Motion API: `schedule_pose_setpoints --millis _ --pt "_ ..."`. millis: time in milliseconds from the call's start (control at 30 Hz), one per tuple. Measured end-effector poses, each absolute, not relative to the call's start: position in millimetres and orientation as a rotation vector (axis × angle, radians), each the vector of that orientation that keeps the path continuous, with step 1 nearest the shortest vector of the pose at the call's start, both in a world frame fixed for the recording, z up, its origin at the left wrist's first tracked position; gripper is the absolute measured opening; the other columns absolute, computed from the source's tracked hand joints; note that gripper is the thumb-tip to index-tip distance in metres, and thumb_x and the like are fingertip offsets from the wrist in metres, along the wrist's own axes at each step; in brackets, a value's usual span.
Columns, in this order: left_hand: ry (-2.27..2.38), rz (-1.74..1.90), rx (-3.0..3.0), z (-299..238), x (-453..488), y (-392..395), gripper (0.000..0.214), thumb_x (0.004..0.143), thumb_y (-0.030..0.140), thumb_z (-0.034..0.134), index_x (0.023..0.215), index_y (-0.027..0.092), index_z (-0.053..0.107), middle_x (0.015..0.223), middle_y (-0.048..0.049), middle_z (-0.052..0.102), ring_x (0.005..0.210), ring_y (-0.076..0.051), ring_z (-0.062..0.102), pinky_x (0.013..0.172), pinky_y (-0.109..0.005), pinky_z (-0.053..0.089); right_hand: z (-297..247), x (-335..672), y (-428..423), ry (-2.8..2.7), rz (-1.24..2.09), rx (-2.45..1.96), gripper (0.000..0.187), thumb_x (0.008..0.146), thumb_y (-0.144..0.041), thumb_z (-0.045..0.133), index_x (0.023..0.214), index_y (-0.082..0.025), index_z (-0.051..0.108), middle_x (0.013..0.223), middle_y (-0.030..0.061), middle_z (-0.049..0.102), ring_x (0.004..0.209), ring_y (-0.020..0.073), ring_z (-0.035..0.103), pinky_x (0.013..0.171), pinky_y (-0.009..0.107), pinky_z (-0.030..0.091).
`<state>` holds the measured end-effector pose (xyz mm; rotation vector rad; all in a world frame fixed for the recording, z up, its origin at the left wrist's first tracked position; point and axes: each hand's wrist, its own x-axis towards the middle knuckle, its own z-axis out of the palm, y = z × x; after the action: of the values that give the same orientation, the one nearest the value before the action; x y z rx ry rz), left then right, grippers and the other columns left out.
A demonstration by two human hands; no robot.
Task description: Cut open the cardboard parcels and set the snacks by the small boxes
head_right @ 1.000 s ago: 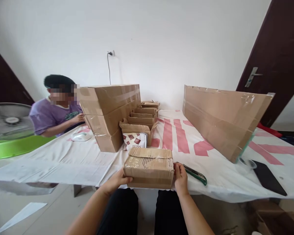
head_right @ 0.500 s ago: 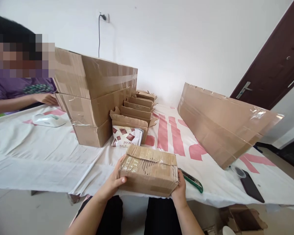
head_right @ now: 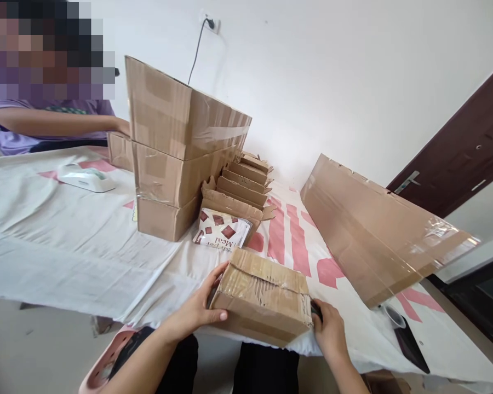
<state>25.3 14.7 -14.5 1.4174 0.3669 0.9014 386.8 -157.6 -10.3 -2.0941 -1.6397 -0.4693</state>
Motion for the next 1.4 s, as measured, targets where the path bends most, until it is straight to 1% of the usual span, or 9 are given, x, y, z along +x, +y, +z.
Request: schedule_pose_setpoints --millis 167,267,367,500,733,933,1067,1200,1400 --pt "0.391 0.931 1.465 -17.4 24.4 14.3 0.11 0.059 0.051 0.082 0.15 0.025 0.024 0.152 -0.014 0.033 0.138 -0.038 0.033 0.113 -0.055 0.028 79.7 368.9 -137.2 -1.641 -0.736 -1.867 0.031 0.09 -0.037 0.049 0.112 -0.018 0.06 0.104 0.0115 0.066 0.097 0.0273 0.063 0.084 0.043 0.052" --pt "0.401 0.967 1.51 -19.1 24.9 13.4 0.112 0.059 0.052 0.082 0.15 0.024 0.024 0.154 -0.0144 0.029 0.14 -0.038 0.03 0.114 -0.055 0.026 136.0 326.5 -124.5 -1.835 -0.84 -1.658 0.027 0.092 -0.028 0.051 0.116 -0.022 0.059 0.109 0.0096 0.063 0.101 0.0243 0.06 0.089 0.04 0.048" --pt "0.394 0.992 1.534 -18.3 25.8 12.3 0.112 0.059 0.053 0.081 0.149 0.023 0.024 0.154 -0.0148 0.027 0.14 -0.038 0.029 0.115 -0.054 0.024 165.7 272.2 -114.3 -2.141 -0.933 -1.459 0.03 0.092 -0.016 0.052 0.119 -0.026 0.061 0.105 0.0066 0.064 0.095 0.0212 0.059 0.087 0.038 0.044" --pt "0.408 1.016 1.538 -16.2 26.3 11.6 0.109 0.059 0.05 0.082 0.148 0.023 0.027 0.152 -0.0157 0.03 0.137 -0.039 0.034 0.113 -0.055 0.027 171.1 221.2 -101.2 -2.354 -0.997 -1.368 0.039 0.091 -0.004 0.045 0.116 -0.025 0.065 0.1 0.0053 0.065 0.092 0.0187 0.057 0.084 0.035 0.039" --pt "0.43 1.044 1.556 -19.5 26.1 12.3 0.104 0.059 0.048 0.082 0.146 0.024 0.03 0.148 -0.0152 0.035 0.133 -0.039 0.039 0.11 -0.055 0.032 175.1 219.6 -99.4 -2.464 -1.273 -1.333 0.033 0.09 -0.003 0.044 0.105 -0.022 0.067 0.091 0.006 0.065 0.087 0.0184 0.055 0.082 0.036 0.035" --pt "0.45 1.065 1.595 -21.2 26.9 13.4 0.103 0.06 0.044 0.082 0.146 0.023 0.03 0.147 -0.0152 0.037 0.133 -0.038 0.038 0.111 -0.056 0.03 174.4 245.3 -126.5 -2.494 -1.268 -1.412 0.032 0.091 -0.003 0.042 0.105 -0.019 0.067 0.092 0.0077 0.065 0.088 0.0194 0.055 0.082 0.037 0.035" --pt "0.476 1.062 1.592 -18.6 26.9 12.8 0.102 0.059 0.045 0.082 0.145 0.023 0.032 0.147 -0.015 0.038 0.132 -0.038 0.04 0.111 -0.055 0.03 168.5 267.3 -143.5 -2.455 -1.252 -1.514 0.038 0.091 -0.002 0.038 0.107 -0.021 0.067 0.096 0.0075 0.065 0.089 0.019 0.055 0.085 0.038 0.035" --pt "0.467 1.029 1.579 -16.7 26.0 11.8 0.1 0.063 0.046 0.08 0.146 0.023 0.029 0.147 -0.0155 0.037 0.132 -0.038 0.04 0.109 -0.055 0.032 165.0 288.3 -156.7 -2.398 -1.265 -1.605 0.04 0.092 -0.002 0.038 0.109 -0.023 0.067 0.099 0.0077 0.065 0.092 0.0191 0.055 0.086 0.038 0.034" --pt "0.486 1.015 1.619 -17.9 26.9 12.8 0.102 0.064 0.051 0.077 0.147 0.023 0.024 0.148 -0.0162 0.033 0.134 -0.039 0.036 0.111 -0.057 0.028 163.3 300.9 -168.0 -2.316 -1.25 -1.633 0.043 0.088 0.002 0.039 0.109 -0.023 0.068 0.098 0.0074 0.065 0.092 0.0188 0.056 0.084 0.037 0.034"
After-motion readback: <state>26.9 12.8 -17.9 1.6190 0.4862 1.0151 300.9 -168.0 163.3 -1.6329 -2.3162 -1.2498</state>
